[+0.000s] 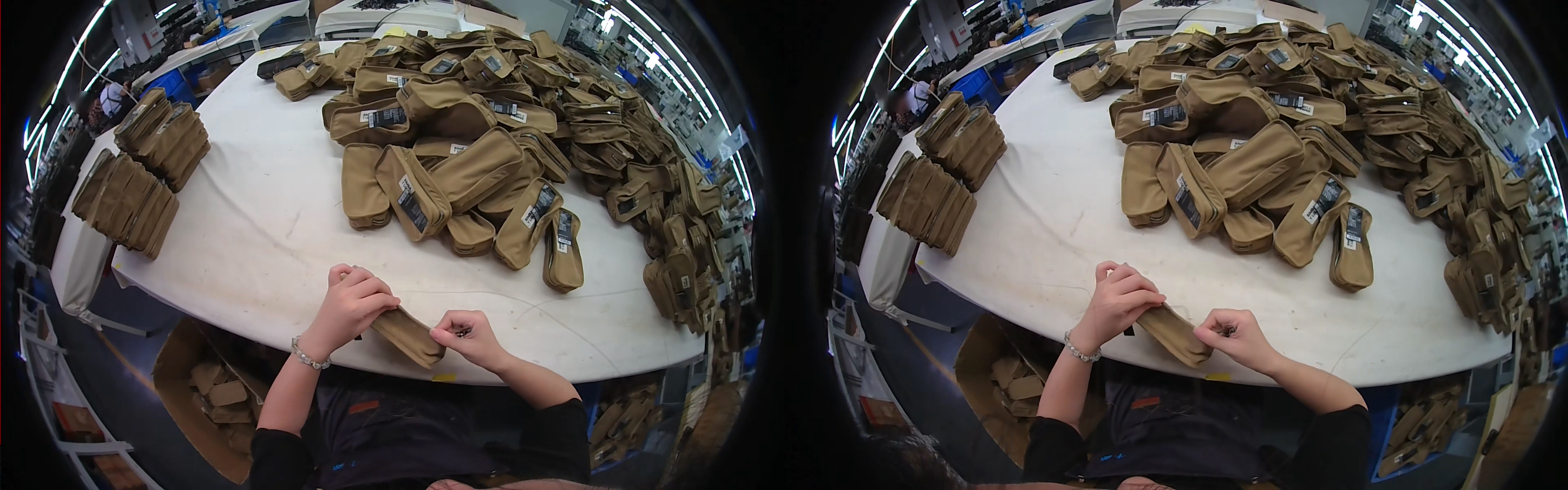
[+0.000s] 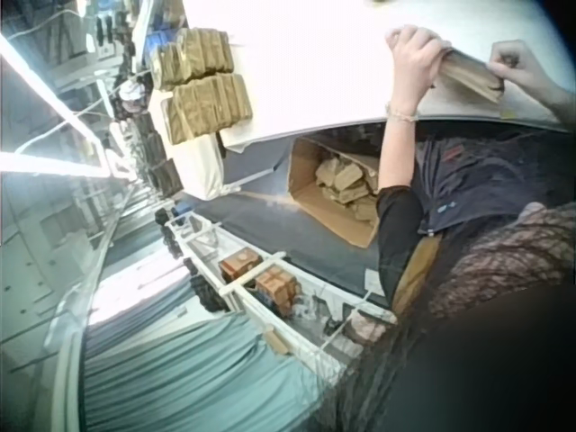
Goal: Trimming excess threads and cleaning leather pouches with a pair of snips.
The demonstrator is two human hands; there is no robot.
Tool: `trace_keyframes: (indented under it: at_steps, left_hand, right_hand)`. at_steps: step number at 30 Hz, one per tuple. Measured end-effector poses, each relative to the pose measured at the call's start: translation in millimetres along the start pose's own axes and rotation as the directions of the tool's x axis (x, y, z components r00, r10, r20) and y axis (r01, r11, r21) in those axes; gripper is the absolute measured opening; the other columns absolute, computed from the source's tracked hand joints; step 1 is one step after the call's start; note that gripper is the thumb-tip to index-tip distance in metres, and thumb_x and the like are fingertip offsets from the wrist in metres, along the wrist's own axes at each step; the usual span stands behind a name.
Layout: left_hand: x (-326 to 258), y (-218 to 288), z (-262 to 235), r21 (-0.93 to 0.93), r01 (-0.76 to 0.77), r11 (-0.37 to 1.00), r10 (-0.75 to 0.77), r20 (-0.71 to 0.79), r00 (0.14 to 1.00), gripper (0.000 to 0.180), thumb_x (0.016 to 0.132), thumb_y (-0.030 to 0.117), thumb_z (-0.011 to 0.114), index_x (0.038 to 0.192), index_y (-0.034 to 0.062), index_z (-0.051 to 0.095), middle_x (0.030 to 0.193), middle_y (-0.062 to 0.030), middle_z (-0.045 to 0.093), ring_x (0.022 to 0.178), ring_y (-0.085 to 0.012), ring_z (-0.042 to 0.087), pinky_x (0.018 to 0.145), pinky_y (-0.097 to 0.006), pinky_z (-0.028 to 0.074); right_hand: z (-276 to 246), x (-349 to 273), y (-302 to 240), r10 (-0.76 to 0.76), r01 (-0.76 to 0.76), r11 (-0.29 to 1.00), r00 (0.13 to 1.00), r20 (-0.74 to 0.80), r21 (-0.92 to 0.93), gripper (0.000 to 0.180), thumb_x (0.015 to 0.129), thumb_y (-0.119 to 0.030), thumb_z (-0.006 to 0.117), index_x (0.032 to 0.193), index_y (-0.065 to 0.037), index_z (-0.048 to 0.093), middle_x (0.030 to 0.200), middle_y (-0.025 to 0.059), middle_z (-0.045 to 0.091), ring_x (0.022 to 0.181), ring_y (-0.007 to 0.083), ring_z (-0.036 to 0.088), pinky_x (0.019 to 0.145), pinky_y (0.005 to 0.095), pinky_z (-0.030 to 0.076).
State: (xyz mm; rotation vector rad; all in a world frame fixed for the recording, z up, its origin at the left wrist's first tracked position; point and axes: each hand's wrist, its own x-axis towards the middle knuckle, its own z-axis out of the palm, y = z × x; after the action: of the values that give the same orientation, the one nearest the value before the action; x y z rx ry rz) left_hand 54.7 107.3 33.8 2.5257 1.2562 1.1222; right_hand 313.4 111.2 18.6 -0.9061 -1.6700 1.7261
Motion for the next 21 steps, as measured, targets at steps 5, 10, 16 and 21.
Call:
trace_keyframes:
  at_steps: [5, 10, 16, 21]
  left_hand:
    - [1.2, -7.0, 8.8, 0.165, -0.188, 0.968, 0.187, 0.026, 0.982, 0.013, 0.076, 0.011, 0.065, 0.088, 0.0131, 0.066, 0.084, 0.0045, 0.063, 0.08, -0.0126, 0.06, 0.08, -0.03, 0.041]
    - [4.4, -8.0, 8.0, 0.081, -0.229, 0.97, 0.229, 0.009, 0.973, 0.008, 0.077, 0.008, 0.062, 0.085, 0.0099, 0.063, 0.084, 0.0007, 0.063, 0.079, -0.0157, 0.06, 0.073, -0.032, 0.046]
    - [9.3, -17.6, 6.9, -0.077, -0.099, 0.992, 0.106, 0.092, 0.99, 0.009, 0.081, 0.01, 0.067, 0.085, 0.0084, 0.059, 0.082, -0.0026, 0.06, 0.079, -0.0217, 0.058, 0.074, -0.034, 0.045]
    - [12.1, -20.0, 12.0, -0.169, -0.045, 0.985, 0.062, 0.093, 0.994, 0.012, 0.08, 0.009, 0.068, 0.085, 0.0088, 0.058, 0.082, -0.0023, 0.06, 0.08, -0.0231, 0.057, 0.078, -0.035, 0.043]
  right_hand:
    - [8.7, -5.8, 4.9, 0.087, -0.076, 0.983, 0.994, -0.058, 0.166, 0.014, 0.092, -0.011, 0.066, 0.083, 0.0, 0.063, 0.074, -0.0011, 0.062, 0.067, 0.0046, 0.055, 0.061, 0.0198, 0.043]
    - [7.6, -12.5, -0.5, 0.193, -0.194, 0.967, 0.981, 0.022, 0.165, 0.01, 0.093, -0.013, 0.066, 0.09, -0.004, 0.064, 0.07, -0.0057, 0.056, 0.061, 0.002, 0.045, 0.055, 0.0204, 0.034]
    - [-23.1, 19.9, -22.2, 0.063, -0.058, 0.941, 0.998, 0.003, -0.333, 0.021, 0.089, -0.022, 0.07, 0.101, -0.007, 0.064, 0.062, -0.0022, 0.046, 0.056, 0.0082, 0.037, 0.054, 0.0249, 0.034]
    - [-37.5, 50.0, -2.1, -0.249, 0.25, 0.653, 0.962, 0.109, -0.715, 0.027, 0.084, -0.037, 0.071, 0.098, -0.015, 0.066, 0.06, -0.0001, 0.053, 0.056, 0.0156, 0.039, 0.067, 0.0305, 0.031]
